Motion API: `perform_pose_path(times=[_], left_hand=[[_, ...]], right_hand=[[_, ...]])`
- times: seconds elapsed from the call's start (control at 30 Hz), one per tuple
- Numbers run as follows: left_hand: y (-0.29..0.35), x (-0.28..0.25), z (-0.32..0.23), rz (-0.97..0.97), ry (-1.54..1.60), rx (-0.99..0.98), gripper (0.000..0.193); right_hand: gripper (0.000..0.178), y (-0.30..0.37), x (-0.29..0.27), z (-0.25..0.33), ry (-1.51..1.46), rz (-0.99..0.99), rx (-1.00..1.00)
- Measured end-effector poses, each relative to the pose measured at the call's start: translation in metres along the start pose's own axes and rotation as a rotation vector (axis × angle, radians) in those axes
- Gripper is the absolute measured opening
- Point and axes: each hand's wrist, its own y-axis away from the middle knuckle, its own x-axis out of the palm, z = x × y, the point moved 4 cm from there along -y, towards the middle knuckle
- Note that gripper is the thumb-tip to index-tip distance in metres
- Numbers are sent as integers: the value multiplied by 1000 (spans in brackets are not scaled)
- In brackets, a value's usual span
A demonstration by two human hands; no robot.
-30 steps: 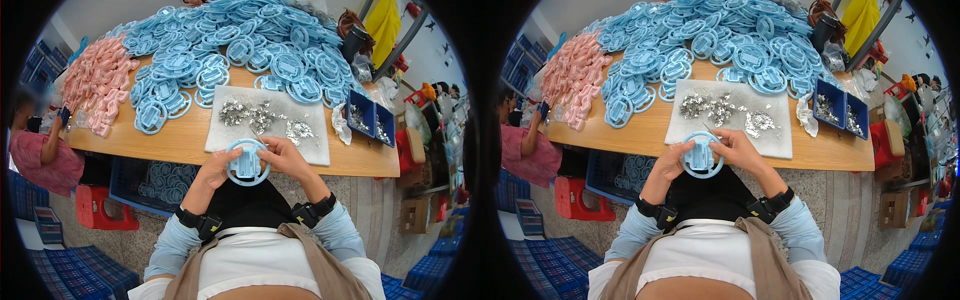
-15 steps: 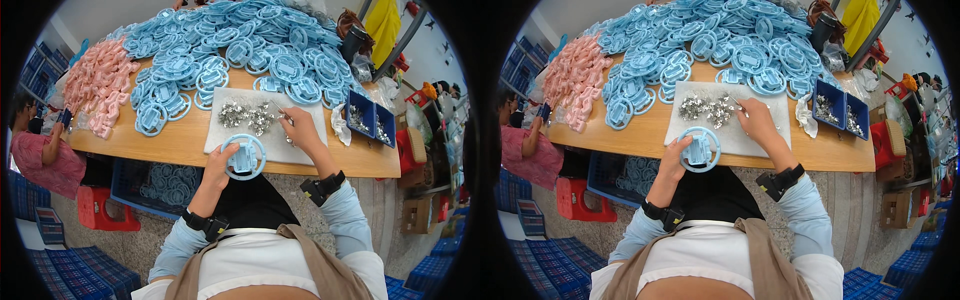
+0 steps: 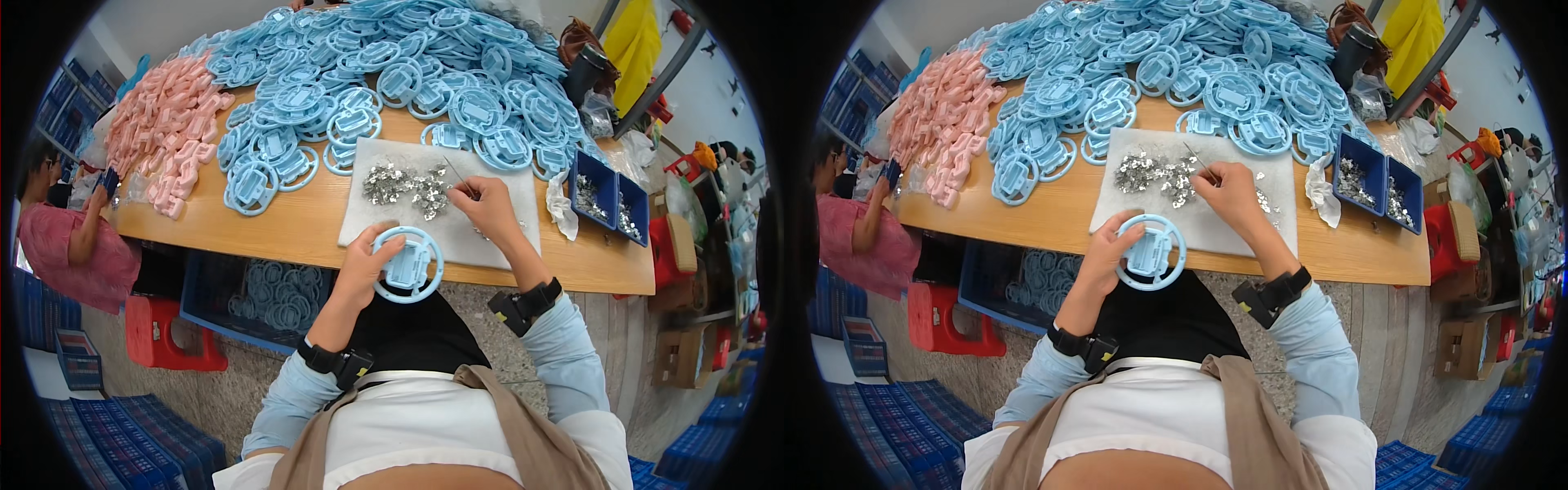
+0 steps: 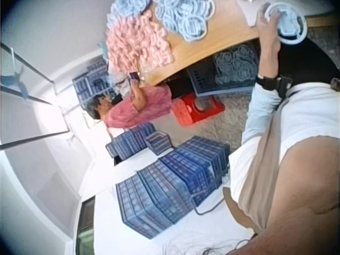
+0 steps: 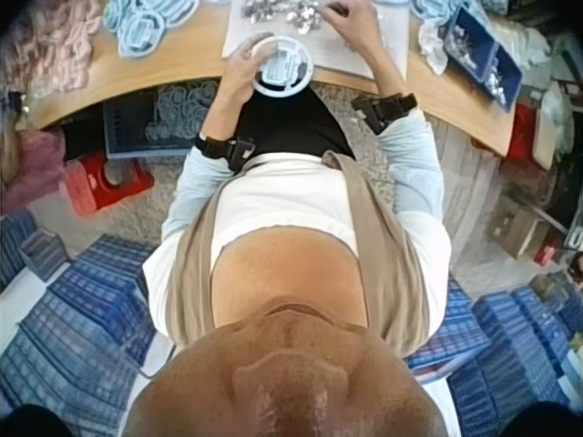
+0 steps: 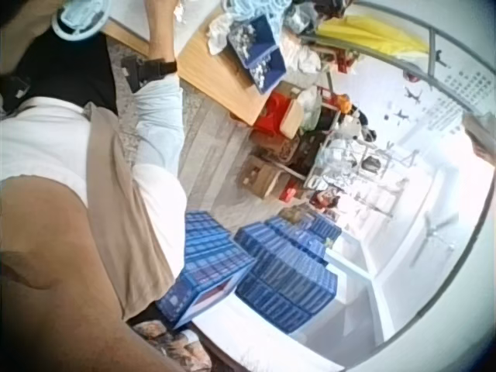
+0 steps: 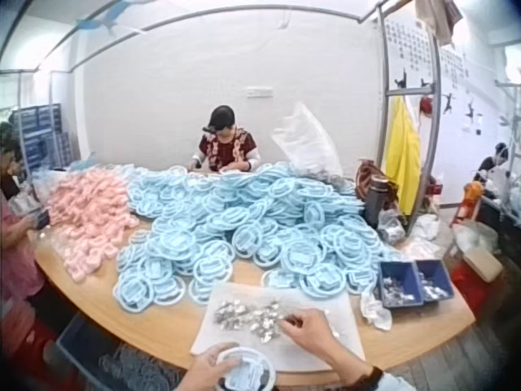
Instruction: Manually assemble small metal components into plastic circular frames in a manufacturing setting.
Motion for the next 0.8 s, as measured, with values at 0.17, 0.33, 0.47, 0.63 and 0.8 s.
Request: perform_pose_path(times=[0.17,0.33,0.47,0.63,0.8], left_hand=[[-11,15,-2,94,-109,148,26],[-11,15,-13,64,-321,260,25],[-12,9,-12,28,-384,319,24],[-8,6,-15,-9,-416,425,23],[-6,5,-18,33,-451,363,22]], right_hand=[[16,17,34,12,-452,15,67],[16,30,52,19,-588,-1,32],[16,34,56,23,-514,14,-7],[16,34,53,28,-386,74,-130],[14,30,41,44,-211,192,-264]])
